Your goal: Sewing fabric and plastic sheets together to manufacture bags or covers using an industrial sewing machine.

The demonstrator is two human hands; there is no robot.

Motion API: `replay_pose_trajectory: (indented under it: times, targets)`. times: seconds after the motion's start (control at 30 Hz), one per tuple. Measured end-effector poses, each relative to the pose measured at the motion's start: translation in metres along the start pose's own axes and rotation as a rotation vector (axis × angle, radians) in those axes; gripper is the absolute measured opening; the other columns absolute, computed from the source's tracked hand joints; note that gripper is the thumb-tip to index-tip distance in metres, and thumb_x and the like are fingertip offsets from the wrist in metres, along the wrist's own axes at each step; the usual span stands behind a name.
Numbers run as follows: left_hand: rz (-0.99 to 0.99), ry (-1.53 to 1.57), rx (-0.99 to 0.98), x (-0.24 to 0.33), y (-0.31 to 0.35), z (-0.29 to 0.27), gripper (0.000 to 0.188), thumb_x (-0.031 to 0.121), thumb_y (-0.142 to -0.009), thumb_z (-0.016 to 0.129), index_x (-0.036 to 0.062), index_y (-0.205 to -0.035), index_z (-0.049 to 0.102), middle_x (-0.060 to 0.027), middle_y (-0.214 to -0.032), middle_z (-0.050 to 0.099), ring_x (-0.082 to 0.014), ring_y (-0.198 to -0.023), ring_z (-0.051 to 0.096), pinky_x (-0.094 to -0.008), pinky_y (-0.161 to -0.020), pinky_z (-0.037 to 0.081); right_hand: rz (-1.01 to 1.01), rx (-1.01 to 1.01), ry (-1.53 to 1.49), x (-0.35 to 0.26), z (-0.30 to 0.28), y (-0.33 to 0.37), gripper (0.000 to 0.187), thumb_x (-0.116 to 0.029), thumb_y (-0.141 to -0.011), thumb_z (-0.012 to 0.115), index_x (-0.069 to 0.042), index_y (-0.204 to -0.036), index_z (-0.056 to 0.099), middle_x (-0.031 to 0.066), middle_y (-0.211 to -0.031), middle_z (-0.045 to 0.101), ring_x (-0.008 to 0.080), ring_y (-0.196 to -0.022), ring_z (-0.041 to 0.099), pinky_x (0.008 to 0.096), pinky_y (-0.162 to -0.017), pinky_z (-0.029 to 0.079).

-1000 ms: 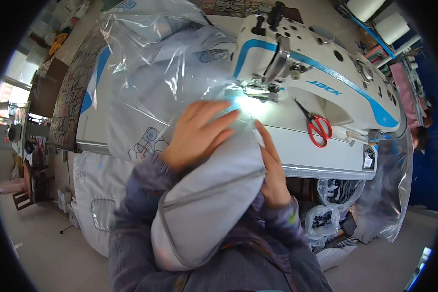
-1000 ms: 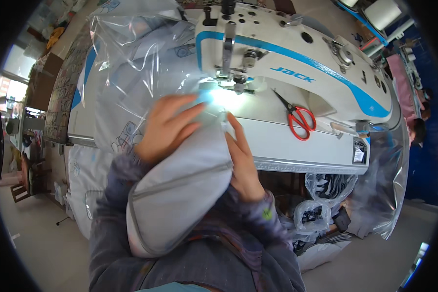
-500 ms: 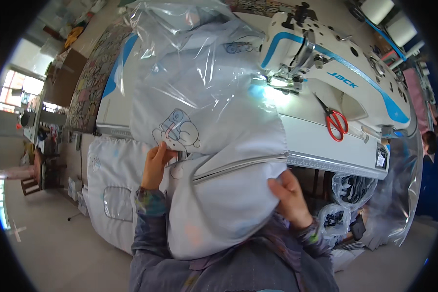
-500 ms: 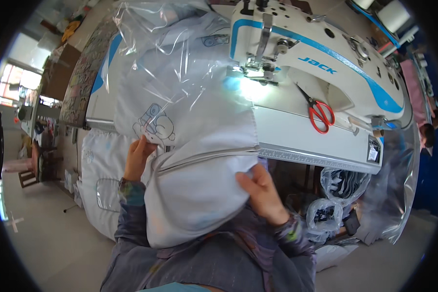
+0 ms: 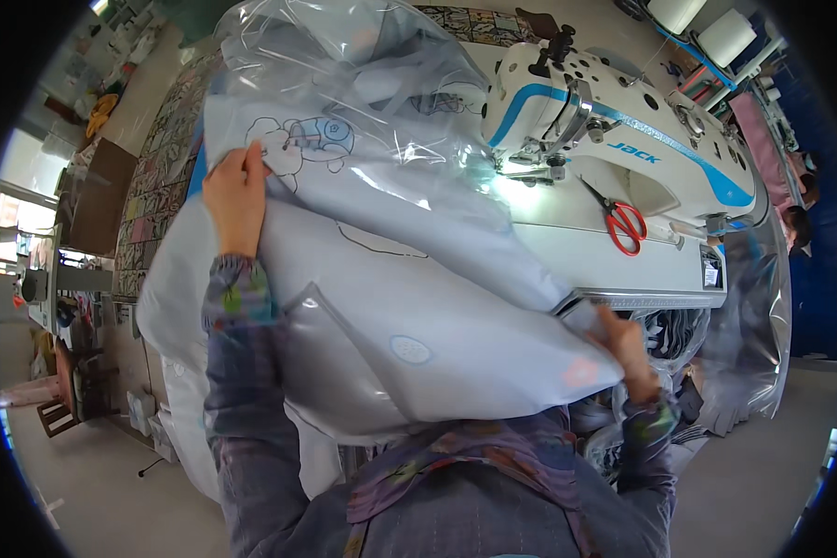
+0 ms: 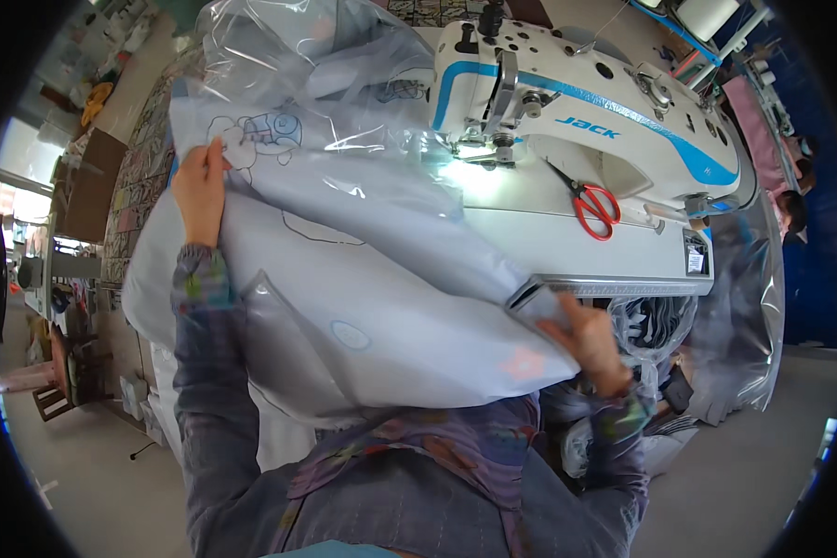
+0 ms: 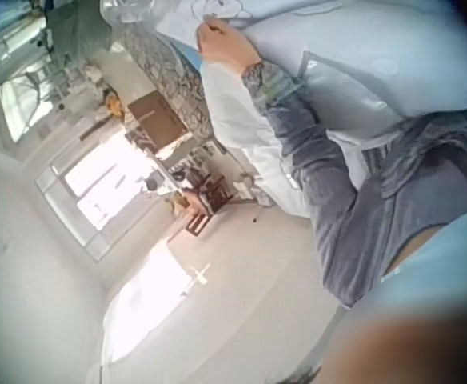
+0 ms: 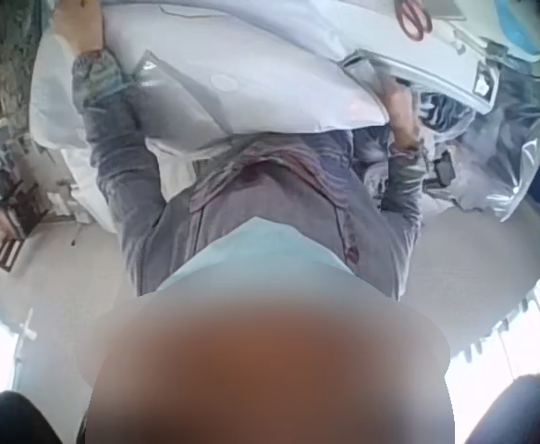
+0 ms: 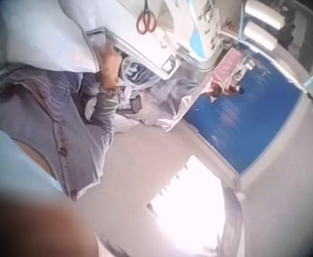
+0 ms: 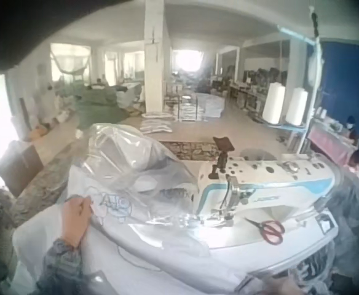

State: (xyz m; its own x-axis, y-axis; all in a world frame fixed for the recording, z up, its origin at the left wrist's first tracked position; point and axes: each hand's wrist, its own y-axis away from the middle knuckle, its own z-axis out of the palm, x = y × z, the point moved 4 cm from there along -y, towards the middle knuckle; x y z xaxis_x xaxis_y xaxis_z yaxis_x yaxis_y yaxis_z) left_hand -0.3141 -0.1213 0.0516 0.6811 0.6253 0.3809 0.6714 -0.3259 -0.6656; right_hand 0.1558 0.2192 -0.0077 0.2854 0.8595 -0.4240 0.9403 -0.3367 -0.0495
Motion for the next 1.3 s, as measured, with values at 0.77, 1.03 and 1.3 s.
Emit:
replay_pose_trajectory:
  times: [0.77,1.03,1.3]
  targets:
    - [0.738,-0.179,-0.644,0.253,0.091,0.098,0.038,0.005,-0.087,0.058,0.0081,-0.124,0.063,-0.0067,-0.118,0.063,-0.0262,-0.112,0.063,-0.041,-0.103,0.048,-0.351,0.092,-0.467,-0.074,0.055,-0.123,0.038,-0.005,-0.088,0.069,0.001,-0.123,0.054,0.0214,-0.113,0.059,0.042,-0.103,0.06,0.0463,-0.088,0.052]
    - [0.465,0.136,-0.592,0.233,0.085,0.102,0.033,0.0,-0.085,0.058,0.0074,-0.114,0.071,-0.0067,-0.108,0.066,-0.0283,-0.102,0.064,-0.0409,-0.088,0.052,-0.219,0.042,-0.521,-0.069,0.047,-0.126,0.028,-0.007,-0.094,0.063,-0.002,-0.121,0.054,0.0212,-0.102,0.064,0.0429,-0.087,0.065,0.0485,-0.075,0.053]
    - [0.352,0.309,-0.585,0.239,0.053,0.1,0.027,-0.002,-0.081,0.057,0.005,-0.102,0.073,-0.0113,-0.097,0.067,-0.034,-0.094,0.065,-0.0446,-0.08,0.053,0.024,0.004,-0.716,-0.073,0.075,-0.174,0.042,-0.011,-0.093,0.064,0.001,-0.131,0.053,0.0116,-0.08,0.061,0.0252,-0.072,0.06,0.0369,-0.066,0.048]
